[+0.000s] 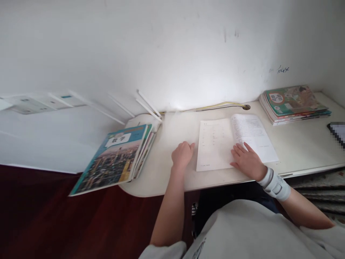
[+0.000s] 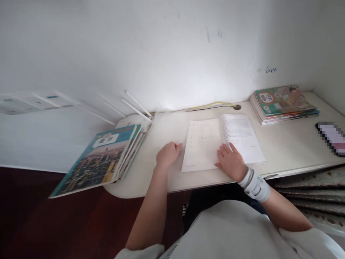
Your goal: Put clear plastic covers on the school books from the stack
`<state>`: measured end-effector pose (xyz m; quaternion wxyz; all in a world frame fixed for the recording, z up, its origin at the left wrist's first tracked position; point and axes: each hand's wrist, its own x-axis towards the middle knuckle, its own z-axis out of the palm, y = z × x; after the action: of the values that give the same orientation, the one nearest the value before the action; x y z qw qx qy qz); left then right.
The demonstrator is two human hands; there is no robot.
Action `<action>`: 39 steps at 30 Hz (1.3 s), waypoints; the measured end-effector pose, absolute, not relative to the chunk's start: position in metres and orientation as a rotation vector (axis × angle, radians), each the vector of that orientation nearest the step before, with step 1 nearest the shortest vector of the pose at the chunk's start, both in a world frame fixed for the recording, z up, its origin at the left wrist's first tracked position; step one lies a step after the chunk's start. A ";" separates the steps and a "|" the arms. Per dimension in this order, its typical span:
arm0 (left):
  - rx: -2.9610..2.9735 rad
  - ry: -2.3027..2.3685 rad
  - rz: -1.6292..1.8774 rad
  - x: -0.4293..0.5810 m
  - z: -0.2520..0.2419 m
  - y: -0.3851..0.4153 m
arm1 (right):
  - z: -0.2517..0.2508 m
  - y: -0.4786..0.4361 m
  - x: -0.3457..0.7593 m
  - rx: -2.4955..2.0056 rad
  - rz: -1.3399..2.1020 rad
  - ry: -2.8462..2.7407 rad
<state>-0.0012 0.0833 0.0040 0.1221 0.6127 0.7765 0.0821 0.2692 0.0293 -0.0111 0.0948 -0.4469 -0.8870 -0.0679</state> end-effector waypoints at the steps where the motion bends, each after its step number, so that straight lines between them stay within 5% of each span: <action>1: 1.756 2.201 0.318 -0.002 0.001 0.083 | -0.015 0.031 0.265 -1.345 -0.187 -2.640; 7: 1.675 1.946 0.691 0.012 0.004 0.086 | -0.017 0.033 0.255 -1.434 -0.134 -2.555; 12: 1.238 1.208 1.317 0.048 0.046 0.078 | 0.024 0.041 0.252 -1.406 0.194 -2.401; 20: 1.328 0.787 1.210 0.117 0.091 0.065 | 0.118 0.048 0.290 -1.266 0.382 -2.266; 31: 1.314 1.481 1.211 0.000 0.052 0.052 | 0.092 0.065 0.400 -1.450 0.799 -2.011; 39: 1.730 2.249 0.213 -0.033 0.012 0.045 | -0.016 0.044 0.441 -1.779 0.973 -1.634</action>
<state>-0.0334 0.0449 0.0115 0.1476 0.6014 0.7817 0.0740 0.4410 0.0443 -0.0157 0.2656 -0.6588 -0.6048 0.3601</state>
